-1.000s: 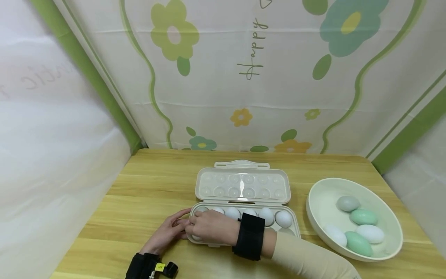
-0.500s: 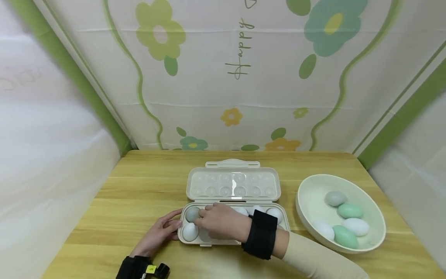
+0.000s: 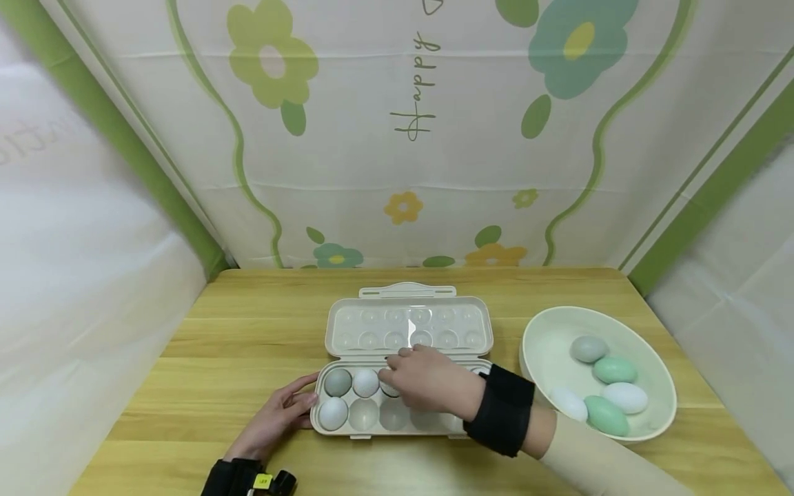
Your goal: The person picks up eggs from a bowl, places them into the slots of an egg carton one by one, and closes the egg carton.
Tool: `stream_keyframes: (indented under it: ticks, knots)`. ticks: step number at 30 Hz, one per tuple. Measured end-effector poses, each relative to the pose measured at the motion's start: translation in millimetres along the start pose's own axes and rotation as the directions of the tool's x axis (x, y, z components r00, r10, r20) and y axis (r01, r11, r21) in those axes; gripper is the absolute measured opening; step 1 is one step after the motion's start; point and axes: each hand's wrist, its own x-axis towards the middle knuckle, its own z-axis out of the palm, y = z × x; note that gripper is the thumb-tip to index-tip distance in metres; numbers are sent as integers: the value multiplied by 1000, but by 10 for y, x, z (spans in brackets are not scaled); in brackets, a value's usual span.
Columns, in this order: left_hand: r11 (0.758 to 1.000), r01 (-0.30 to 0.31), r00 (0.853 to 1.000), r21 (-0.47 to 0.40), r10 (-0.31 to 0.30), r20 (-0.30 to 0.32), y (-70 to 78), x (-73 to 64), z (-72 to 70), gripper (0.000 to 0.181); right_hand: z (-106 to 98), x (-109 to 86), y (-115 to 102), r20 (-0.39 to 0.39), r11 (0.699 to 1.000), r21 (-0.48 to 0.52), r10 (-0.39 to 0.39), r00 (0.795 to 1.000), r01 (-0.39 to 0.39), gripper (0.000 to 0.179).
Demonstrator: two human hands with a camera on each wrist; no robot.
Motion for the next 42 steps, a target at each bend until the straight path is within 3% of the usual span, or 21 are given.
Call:
stream_keyframes:
  ticks: [8,17,22,27,31,36,42]
  knots:
    - [1000,3,1000,-9,-3,6,5,6,1,59,-97,-397,315,-21,993,75,95,995,-93,18]
    - [1000,9,1000,-14,-9,-1,1,0,0,59,-76,-676,604,-63,983,83,171,983,-165,10]
    - [1000,12,1000,-10,-12,-1,6,4,1,59,-100,-864,732,-74,968,107,235,969,-226,17]
    - [1000,12,1000,-4,-12,-3,15,-3,-6,59,-27,-1067,931,-17,933,159,330,944,-323,26]
    - [1000,7,1000,3,-7,-3,29,-19,-13,59,37,-1219,1113,67,891,211,398,915,-403,20]
    - [1000,6,1000,5,-6,9,33,-22,-13,59,140,-1394,1327,169,849,265,427,888,-458,9]
    - [1000,8,1000,-3,-8,11,30,-23,4,59,281,-1599,1480,213,814,301,451,867,-497,9]
